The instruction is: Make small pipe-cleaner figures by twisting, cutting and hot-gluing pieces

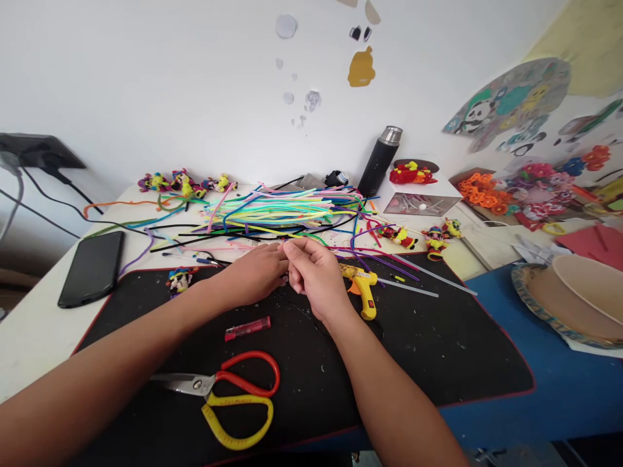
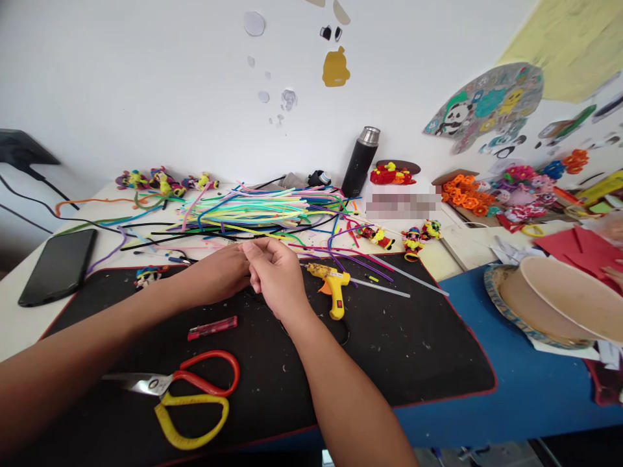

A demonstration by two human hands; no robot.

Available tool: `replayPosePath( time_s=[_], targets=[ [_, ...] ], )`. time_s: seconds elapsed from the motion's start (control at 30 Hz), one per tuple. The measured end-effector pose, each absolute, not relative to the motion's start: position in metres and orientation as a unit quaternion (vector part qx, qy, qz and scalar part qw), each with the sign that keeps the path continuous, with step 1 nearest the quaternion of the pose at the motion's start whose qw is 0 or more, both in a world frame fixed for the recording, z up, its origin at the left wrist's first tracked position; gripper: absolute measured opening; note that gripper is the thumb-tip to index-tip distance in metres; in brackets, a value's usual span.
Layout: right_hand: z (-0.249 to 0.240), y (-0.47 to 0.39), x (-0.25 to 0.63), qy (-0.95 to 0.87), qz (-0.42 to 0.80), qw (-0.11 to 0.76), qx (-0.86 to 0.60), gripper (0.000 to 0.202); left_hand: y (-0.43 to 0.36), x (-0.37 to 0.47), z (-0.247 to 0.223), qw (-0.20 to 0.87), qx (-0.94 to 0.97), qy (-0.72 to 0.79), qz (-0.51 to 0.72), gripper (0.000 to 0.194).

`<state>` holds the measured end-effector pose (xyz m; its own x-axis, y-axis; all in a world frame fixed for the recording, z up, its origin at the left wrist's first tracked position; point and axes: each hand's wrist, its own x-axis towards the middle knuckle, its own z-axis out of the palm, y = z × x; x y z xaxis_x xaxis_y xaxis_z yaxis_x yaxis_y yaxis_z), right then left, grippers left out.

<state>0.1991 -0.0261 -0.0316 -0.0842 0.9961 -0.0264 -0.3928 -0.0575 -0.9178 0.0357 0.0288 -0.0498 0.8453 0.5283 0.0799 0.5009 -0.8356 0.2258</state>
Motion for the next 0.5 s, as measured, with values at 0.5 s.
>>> replayPosePath(
  time_s=[0.5],
  targets=[
    [-0.029,-0.028,0.198,-0.386,0.604,0.561,-0.415,0.033,0.034,-0.038,0.001,0.087,0.901,0.4,0.143,0.033]
  ],
)
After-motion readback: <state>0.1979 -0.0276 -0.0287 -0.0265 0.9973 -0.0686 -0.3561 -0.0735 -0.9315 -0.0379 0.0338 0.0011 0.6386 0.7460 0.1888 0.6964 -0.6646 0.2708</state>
